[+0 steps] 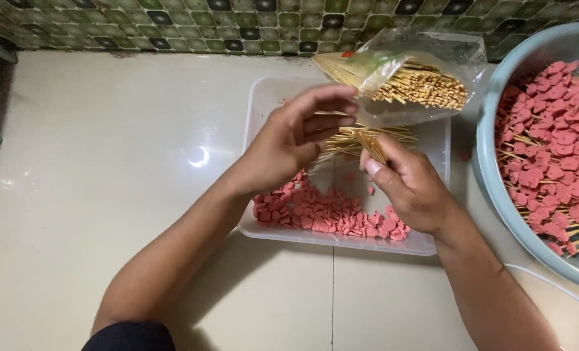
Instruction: A person is manually skewering small pink food pieces onto wooden sticks, preparing them for cooking or sale.
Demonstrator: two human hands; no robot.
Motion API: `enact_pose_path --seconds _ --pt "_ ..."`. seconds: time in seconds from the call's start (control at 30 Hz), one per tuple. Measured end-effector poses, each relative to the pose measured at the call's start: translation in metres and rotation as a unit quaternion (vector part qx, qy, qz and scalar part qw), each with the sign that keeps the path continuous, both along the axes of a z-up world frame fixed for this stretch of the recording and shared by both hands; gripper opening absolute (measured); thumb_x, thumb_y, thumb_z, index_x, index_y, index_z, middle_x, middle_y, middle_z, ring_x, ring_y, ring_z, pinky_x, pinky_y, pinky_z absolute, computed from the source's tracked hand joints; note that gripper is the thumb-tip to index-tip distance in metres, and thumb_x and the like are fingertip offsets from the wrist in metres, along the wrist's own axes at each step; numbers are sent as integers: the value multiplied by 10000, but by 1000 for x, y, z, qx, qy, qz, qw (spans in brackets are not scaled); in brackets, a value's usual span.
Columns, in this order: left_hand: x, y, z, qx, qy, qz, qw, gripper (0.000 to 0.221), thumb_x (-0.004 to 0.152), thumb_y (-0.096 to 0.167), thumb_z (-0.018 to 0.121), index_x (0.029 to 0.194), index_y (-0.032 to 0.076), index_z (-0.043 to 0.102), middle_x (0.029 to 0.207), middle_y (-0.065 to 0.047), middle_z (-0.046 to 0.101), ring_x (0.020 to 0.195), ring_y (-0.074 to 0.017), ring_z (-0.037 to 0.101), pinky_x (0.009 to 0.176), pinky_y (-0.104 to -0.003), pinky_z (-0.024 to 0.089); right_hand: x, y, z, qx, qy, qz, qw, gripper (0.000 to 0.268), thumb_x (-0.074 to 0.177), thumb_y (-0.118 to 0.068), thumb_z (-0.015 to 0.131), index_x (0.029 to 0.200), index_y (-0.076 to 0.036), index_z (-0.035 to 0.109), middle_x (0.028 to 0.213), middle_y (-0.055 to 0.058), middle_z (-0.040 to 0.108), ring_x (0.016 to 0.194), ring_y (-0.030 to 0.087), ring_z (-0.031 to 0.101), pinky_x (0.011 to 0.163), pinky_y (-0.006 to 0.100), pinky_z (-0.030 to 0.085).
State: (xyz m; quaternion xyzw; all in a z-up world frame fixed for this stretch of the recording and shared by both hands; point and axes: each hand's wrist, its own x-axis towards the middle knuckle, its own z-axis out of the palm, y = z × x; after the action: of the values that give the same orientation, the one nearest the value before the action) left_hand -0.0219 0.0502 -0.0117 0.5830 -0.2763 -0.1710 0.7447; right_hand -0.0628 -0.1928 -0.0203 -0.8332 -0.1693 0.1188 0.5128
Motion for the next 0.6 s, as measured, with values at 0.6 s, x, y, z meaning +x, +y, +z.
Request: enact_pose_path --seconds 0.6 --pt "-15 -13 5 104 -254 76 959 222 1043 124 658 1264 104 674 1242 -103 720 1169 -248 730 1026 -343 646 10 -11 -24 30 115 101 988 219 1047 -225 447 879 -130 550 795 -7 462 719 146 421 660 315 376"
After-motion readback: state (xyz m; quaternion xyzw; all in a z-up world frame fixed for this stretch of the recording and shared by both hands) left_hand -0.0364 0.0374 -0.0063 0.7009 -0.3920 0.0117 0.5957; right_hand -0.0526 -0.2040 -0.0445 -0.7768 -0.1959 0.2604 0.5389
